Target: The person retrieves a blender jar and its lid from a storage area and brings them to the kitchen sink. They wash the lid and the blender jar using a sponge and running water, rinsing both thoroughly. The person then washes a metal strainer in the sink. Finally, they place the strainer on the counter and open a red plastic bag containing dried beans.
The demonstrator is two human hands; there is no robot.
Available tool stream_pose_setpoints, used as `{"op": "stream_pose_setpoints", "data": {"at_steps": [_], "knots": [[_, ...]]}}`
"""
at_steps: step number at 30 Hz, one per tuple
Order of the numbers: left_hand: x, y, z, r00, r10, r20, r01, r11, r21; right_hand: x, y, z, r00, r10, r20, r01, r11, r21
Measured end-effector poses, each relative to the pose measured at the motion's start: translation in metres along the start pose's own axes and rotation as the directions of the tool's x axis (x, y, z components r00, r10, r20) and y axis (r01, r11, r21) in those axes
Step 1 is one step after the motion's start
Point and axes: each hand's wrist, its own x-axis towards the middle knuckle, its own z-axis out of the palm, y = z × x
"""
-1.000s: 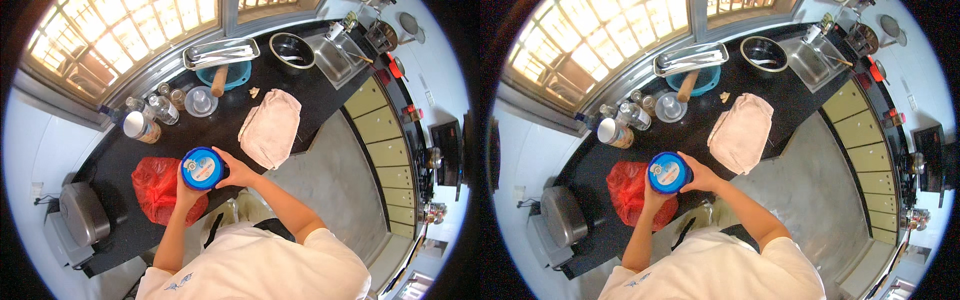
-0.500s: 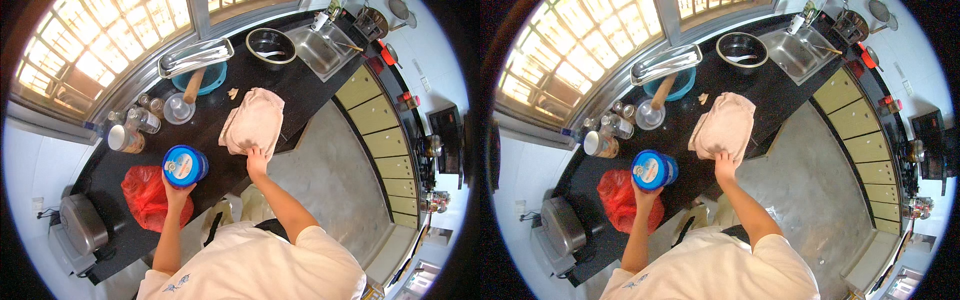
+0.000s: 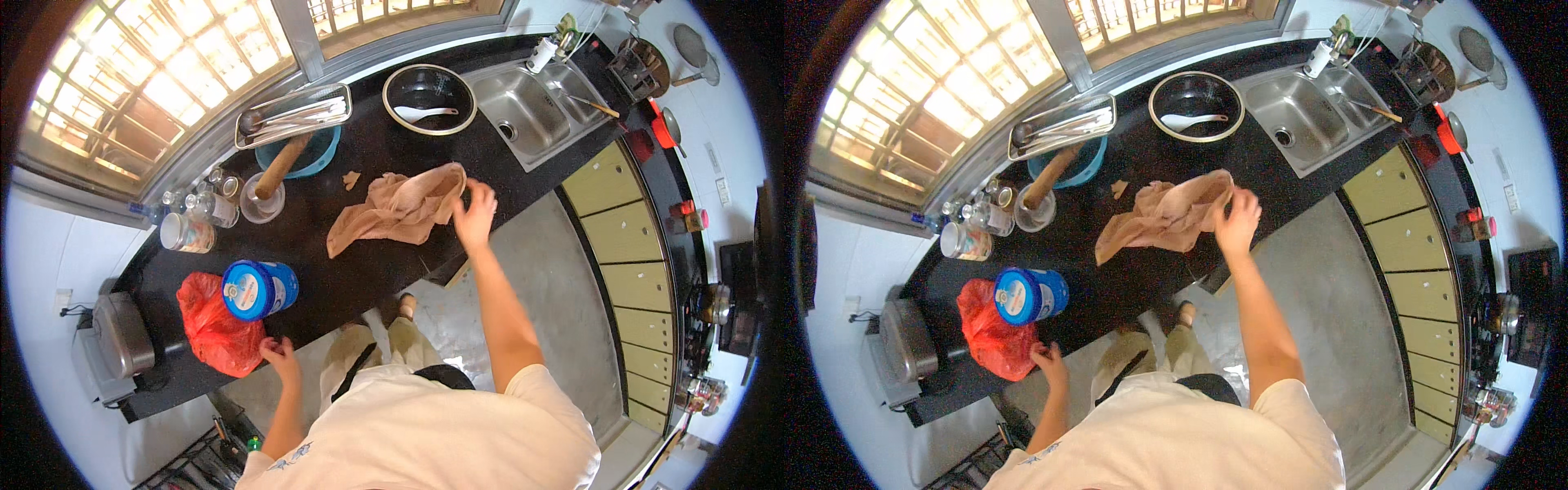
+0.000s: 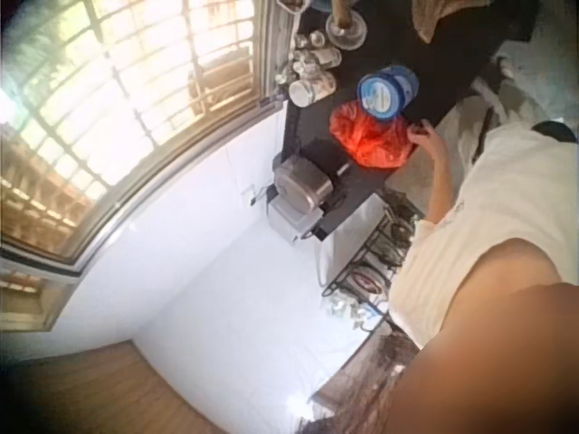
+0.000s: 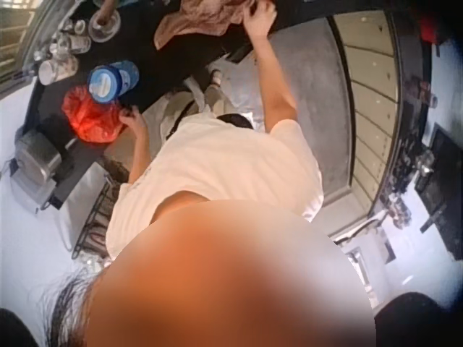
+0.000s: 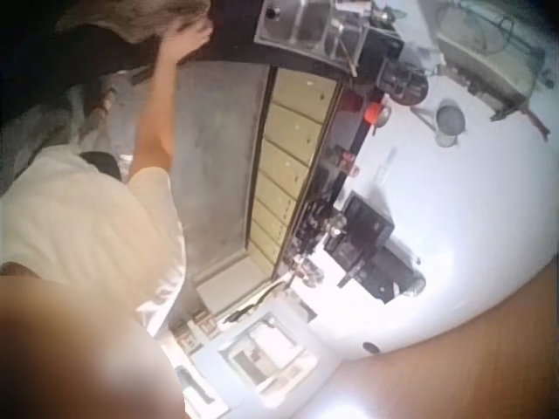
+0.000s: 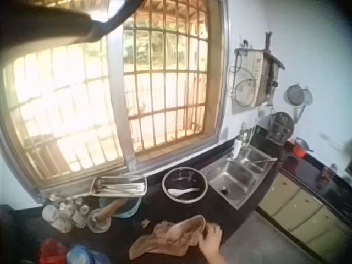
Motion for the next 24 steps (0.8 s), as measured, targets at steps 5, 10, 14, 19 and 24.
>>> {"op": "stream_pose_setpoints", "data": {"at_steps": [5,10,14,19,24], "knots": [[-0.036,0.078,0.044,0.913,0.03,0.407,-0.034,0.999,0.004,-0.036,-0.038,0.058,0.818,0.326,0.474,-0.246,0.943,-0.225],[-0.01,0.102,0.095,0.835,0.188,0.517,-0.165,0.982,-0.09,-0.079,-0.095,0.097,0.891,-0.13,0.434,0.11,0.991,0.071],[-0.004,0.131,0.14,0.816,0.234,0.529,-0.267,0.964,-0.014,-0.122,-0.104,0.071,0.663,-0.446,0.601,0.409,0.889,0.207],[-0.012,0.163,0.193,0.674,0.408,0.616,-0.532,0.847,0.021,-0.093,-0.04,0.055,0.75,-0.237,0.617,0.211,0.971,0.117],[-0.053,0.212,0.231,0.706,0.348,0.616,-0.489,0.869,0.07,-0.023,0.097,0.025,0.868,0.076,0.491,0.064,0.963,-0.263]]}}
